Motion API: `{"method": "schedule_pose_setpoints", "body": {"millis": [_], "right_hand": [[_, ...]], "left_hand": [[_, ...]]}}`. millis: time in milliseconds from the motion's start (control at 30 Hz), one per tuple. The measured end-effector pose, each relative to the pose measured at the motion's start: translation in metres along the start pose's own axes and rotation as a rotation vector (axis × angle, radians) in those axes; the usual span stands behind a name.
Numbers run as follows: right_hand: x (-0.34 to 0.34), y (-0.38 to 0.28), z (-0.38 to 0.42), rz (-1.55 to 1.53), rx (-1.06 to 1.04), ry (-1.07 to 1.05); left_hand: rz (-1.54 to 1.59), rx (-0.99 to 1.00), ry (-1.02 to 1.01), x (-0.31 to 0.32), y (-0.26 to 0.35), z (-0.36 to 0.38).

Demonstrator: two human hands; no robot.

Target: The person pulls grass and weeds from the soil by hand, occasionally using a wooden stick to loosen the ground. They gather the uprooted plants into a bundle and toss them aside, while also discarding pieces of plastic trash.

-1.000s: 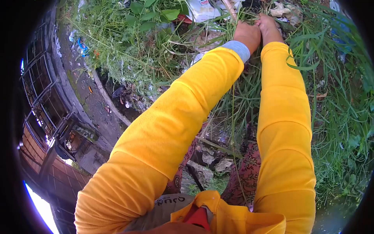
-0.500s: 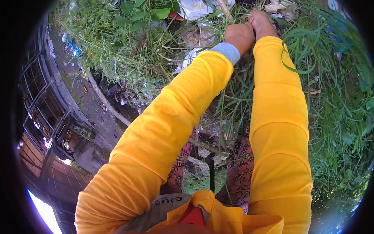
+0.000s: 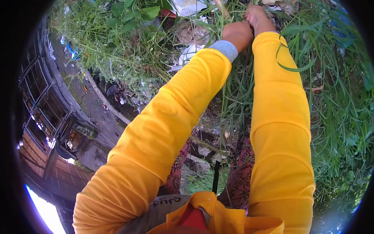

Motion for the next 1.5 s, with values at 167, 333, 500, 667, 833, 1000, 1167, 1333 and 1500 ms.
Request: {"method": "schedule_pose_setpoints", "body": {"millis": [167,333,500,667,833,1000,1167,1333,1500], "right_hand": [[0.0,-0.014,-0.021,-0.065,-0.068,-0.034],[-0.005,0.019,-0.04,-0.044,-0.006,-0.057],[-0.008,0.012,-0.051,0.001,-0.006,-0.088],[-0.014,0.011,0.028,0.107,0.015,-0.082],[-0.047,0.114,0.148,-0.014,0.097,0.076],[-0.067,0.107,0.218,-0.165,0.059,0.041],[-0.059,0.057,0.319,-0.234,-0.031,-0.035],[-0.05,0.018,0.413,-0.116,-0.024,-0.143],[-0.074,-0.009,0.45,-0.028,-0.221,-0.09]], "left_hand": [[-0.053,0.053,0.033,-0.013,-0.004,0.01],[0.048,0.009,0.011,0.004,-0.011,0.009],[0.034,0.053,0.027,0.002,-0.007,0.006],[0.137,0.067,0.035,-0.004,-0.001,0.041],[0.045,0.091,-0.048,0.08,-0.02,0.161],[0.025,0.18,-0.037,0.067,-0.007,0.232],[0.052,0.148,0.049,0.011,0.01,0.3],[0.063,0.155,0.176,-0.053,0.032,0.329],[0.044,0.391,0.132,-0.093,0.073,0.369]]}}
Point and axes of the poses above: each hand's wrist, its own z-axis away from the middle knuckle, its own x-axis out of the palm, y = z × x, the point moved 3 cm from there along -z, towards the middle knuckle, and after that the axes turned 2 degrees about z, right-handed, at the moved point
